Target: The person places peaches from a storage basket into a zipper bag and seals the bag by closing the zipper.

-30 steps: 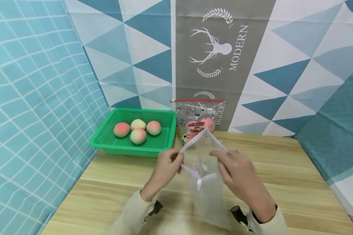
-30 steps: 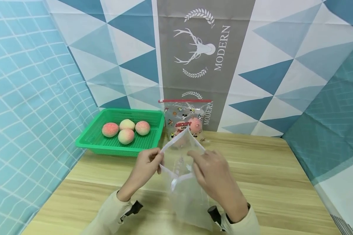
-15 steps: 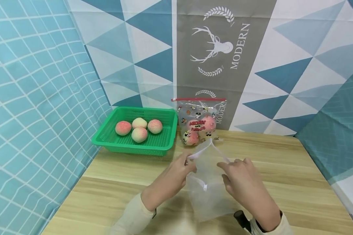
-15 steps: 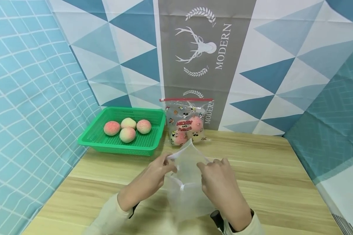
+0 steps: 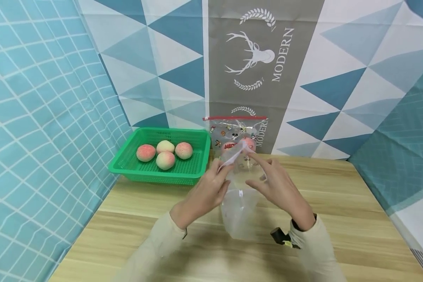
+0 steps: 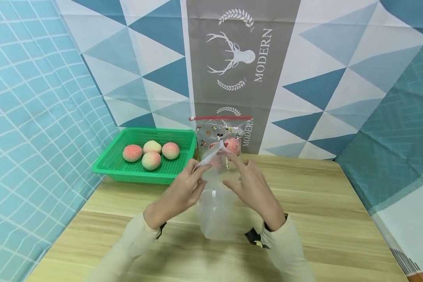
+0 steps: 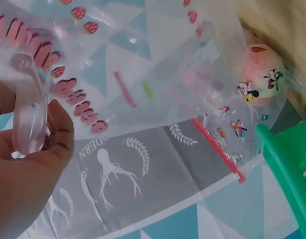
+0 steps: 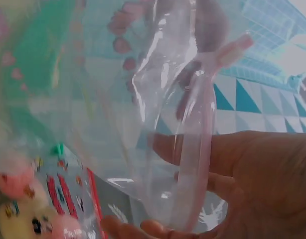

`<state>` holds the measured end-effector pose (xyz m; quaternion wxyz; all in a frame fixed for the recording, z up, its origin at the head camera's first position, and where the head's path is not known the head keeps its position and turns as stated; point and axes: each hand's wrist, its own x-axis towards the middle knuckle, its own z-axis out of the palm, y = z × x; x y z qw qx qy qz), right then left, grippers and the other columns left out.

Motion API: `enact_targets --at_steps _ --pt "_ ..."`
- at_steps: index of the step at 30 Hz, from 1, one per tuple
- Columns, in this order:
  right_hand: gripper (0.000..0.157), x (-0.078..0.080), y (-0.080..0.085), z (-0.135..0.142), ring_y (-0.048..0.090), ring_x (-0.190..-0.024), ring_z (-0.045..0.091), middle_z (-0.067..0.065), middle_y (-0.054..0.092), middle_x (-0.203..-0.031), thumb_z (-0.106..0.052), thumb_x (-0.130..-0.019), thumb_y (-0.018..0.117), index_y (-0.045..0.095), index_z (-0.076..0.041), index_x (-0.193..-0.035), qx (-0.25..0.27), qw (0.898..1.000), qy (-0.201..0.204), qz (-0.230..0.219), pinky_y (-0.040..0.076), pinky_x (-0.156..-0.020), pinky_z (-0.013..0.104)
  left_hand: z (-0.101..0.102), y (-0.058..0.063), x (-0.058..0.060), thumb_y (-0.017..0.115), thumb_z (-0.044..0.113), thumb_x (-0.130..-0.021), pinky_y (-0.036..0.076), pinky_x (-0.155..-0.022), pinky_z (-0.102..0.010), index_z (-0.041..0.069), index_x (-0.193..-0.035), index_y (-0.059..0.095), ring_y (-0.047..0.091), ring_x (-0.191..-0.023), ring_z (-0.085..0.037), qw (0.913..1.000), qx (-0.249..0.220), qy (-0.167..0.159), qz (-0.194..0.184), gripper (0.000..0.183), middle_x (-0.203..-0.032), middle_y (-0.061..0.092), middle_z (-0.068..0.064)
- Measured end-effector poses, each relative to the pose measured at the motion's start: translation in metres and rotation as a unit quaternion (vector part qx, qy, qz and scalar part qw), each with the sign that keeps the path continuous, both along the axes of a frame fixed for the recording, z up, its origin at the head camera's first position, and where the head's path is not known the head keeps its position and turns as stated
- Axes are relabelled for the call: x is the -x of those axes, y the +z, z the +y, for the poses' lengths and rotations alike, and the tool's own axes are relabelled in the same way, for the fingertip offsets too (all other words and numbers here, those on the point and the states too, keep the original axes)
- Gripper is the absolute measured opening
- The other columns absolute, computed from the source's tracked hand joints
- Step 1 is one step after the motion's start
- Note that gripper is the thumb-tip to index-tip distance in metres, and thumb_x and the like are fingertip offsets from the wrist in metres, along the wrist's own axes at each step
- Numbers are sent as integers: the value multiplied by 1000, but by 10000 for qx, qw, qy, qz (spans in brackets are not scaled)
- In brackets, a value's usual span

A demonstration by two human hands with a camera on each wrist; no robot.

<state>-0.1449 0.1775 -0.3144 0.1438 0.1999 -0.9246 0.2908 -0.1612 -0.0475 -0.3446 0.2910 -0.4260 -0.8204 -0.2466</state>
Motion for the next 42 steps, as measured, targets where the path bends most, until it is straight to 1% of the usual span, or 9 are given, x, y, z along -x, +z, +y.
enact_targets --at_steps 4,8,12,17,22,29,33,39,42 --pt "79 9 11 -7 60 -65 12 3 63 -91 -2 -89 69 34 -29 -155 456 9938 825 -589 51 -56 27 -9 14 4 66 -10 -86 50 -67 -23 -1 -133 55 52 -85 -20 9997 -24 25 246 50 -103 48 -14" --pt "68 6 18 -16 34 -49 7 -6 45 -61 9 -85 53 53 -24 -145 142 9940 1083 -72 36 -47 23 -20 25 -1 65 -7 -89 47 -59 -24 4 -128 59 47 -73 -19 9977 138 531 405 41 -91 44 -11" --pt "62 -10 15 -16 28 -52 11 -2 47 -67 11 -81 53 64 -18 -134 -643 9907 185 1187 27 -44 25 -25 31 -10 63 -11 -87 44 -52 -28 8 -115 62 41 -65 -20 9892 547 1350 174 34 -81 40 -9" --pt "63 -29 -1 -12 31 -46 15 5 43 -65 6 -80 56 50 -11 -140 -1227 9784 -998 1334 25 -39 26 -15 34 -21 68 -13 -80 47 -46 -31 7 -118 57 49 -67 -23 9745 993 1964 -434 44 -83 46 -13" --pt "56 -38 -9 -9 39 -48 17 12 52 -76 9 -82 57 53 -7 -136 -1343 9807 -887 1114 31 -40 27 -6 30 -20 67 -12 -82 48 -49 -30 2 -122 54 50 -66 -23 9794 1082 1702 -116 44 -83 48 -11" --pt "34 -27 -12 -25 65 -86 32 22 64 -103 15 -79 63 73 0 -108 -1461 9877 -143 541 55 -61 35 -8 19 -15 69 -13 -79 56 -62 -31 9 -141 46 60 -78 -25 9906 936 1001 4 70 -114 57 -17" --pt "14 -15 -26 -33 63 -82 29 19 63 -100 3 -86 68 73 2 -99 -897 9927 -314 747 55 -66 41 -9 7 -13 69 -11 -81 57 -66 -33 4 -129 56 58 -81 -25 9911 878 994 109 52 -104 57 -16" --pt "97 -11 -36 -29 58 -108 37 22 52 -130 -22 -63 96 44 -2 -143 -718 9961 -147 483 51 -91 53 -16 -8 -22 81 4 -78 49 -64 -29 -5 -120 51 47 -78 -22 9826 1218 1405 35 53 -90 44 -9" --pt "102 -16 -41 -27 58 -85 33 22 55 -108 -9 -60 92 37 -1 -146 -1155 9911 -230 619 53 -71 47 -17 -17 -28 82 2 -75 47 -62 -31 -1 -123 50 50 -75 -24 9775 1397 1569 185 57 -91 48 -11"
